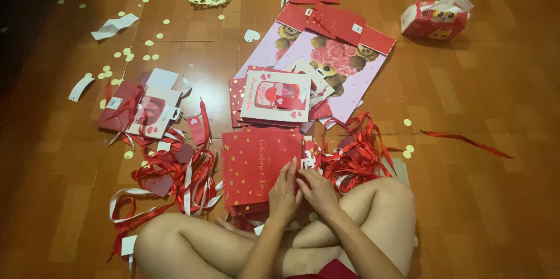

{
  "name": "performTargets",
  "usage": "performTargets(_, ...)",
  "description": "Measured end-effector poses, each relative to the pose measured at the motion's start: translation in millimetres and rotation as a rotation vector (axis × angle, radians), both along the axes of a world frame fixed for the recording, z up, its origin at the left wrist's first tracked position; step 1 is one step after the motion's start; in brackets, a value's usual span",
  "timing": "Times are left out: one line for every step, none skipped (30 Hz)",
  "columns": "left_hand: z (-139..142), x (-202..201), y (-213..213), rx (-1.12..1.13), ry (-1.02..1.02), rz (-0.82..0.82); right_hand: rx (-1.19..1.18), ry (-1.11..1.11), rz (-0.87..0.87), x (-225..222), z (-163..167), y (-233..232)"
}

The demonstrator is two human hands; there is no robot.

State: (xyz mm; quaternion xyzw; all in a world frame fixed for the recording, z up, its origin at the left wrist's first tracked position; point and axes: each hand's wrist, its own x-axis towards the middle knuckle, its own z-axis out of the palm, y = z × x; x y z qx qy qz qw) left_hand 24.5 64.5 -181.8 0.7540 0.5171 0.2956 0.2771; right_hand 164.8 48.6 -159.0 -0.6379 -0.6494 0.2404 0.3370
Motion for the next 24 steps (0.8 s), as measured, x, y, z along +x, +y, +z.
performTargets(0, 0, -1, 0.01, 0.007, 0.001, 0.005, 0.008, -0.014, 0, -4, 1)
performTargets(0, 1, -1, 0.019, 0.013, 0.001, 0.008, 0.015, -0.027, 0, -7, 1)
performTargets(-1, 1, -2, 0.005, -0.004, 0.008, 0.011, 0.022, -0.042, 0, -11, 2)
performTargets(-1, 1, -2, -0.009, -0.022, 0.014, -0.013, 0.025, -0.052, 0, -15, 2)
performTargets(-2, 2, -2, -0.022, -0.039, 0.02, -0.037, 0.029, -0.062, 0, -17, 3)
performTargets(-3, 2, -3, -0.016, -0.013, 0.012, -0.059, 0.032, -0.071, 0, -20, 3)
performTargets(-4, 2, -3, -0.011, 0.014, 0.005, -0.092, 0.043, -0.085, 0, -21, 4)
performTargets(-5, 2, -3, -0.005, 0.042, -0.002, -0.124, 0.054, -0.098, 0, -21, 5)
performTargets(-5, 3, -3, -0.002, 0.036, 0.005, -0.155, 0.065, -0.111, 0, -21, 5)
performTargets(-6, 3, -2, 0.001, 0.031, 0.012, -0.116, 0.069, -0.107, 0, -20, 6)
performTargets(-6, 4, -2, 0.003, 0.026, 0.019, -0.077, 0.074, -0.103, 1, -17, 6)
performTargets(-6, 5, -2, 0.035, 0.026, 0.022, -0.038, 0.078, -0.099, 2, -15, 6)
performTargets(-6, 6, -2, 0.068, 0.026, 0.026, -0.015, 0.091, -0.118, 3, -12, 6)
performTargets(-5, 6, -2, 0.1, 0.026, 0.029, 0.009, 0.104, -0.137, 4, -9, 6)
performTargets(-5, 7, -2, 0.116, 0.034, 0.015, 0.032, 0.117, -0.155, 5, -6, 6)
performTargets(-5, 8, -3, 0.129, 0.042, 0.001, 0.023, 0.144, -0.166, 5, -4, 6)
performTargets(-5, 8, -3, 0.14, 0.05, -0.014, 0.011, 0.172, -0.178, 6, -3, 6)
performTargets(-6, 9, -3, 0.144, 0.065, -0.011, -0.001, 0.199, -0.191, 6, -1, 6)
performTargets(-6, 9, -3, 0.147, 0.08, -0.009, -0.001, 0.213, -0.175, 5, -1, 6)
performTargets(-8, 9, -3, 0.151, 0.095, -0.007, 0.001, 0.228, -0.16, 4, 0, 7)
performTargets(-9, 10, -3, 0.134, 0.111, -0.013, 0.005, 0.244, -0.143, 3, 0, 8)
performTargets(-11, 11, -3, 0.118, 0.127, -0.019, 0.013, 0.254, -0.136, 1, -1, 9)
performTargets(-14, 12, -3, 0.1, 0.143, -0.025, 0.02, 0.263, -0.129, -1, -1, 11)
performTargets(-16, 12, -4, 0.127, 0.142, -0.023, 0.028, 0.272, -0.123, -3, 0, 12)
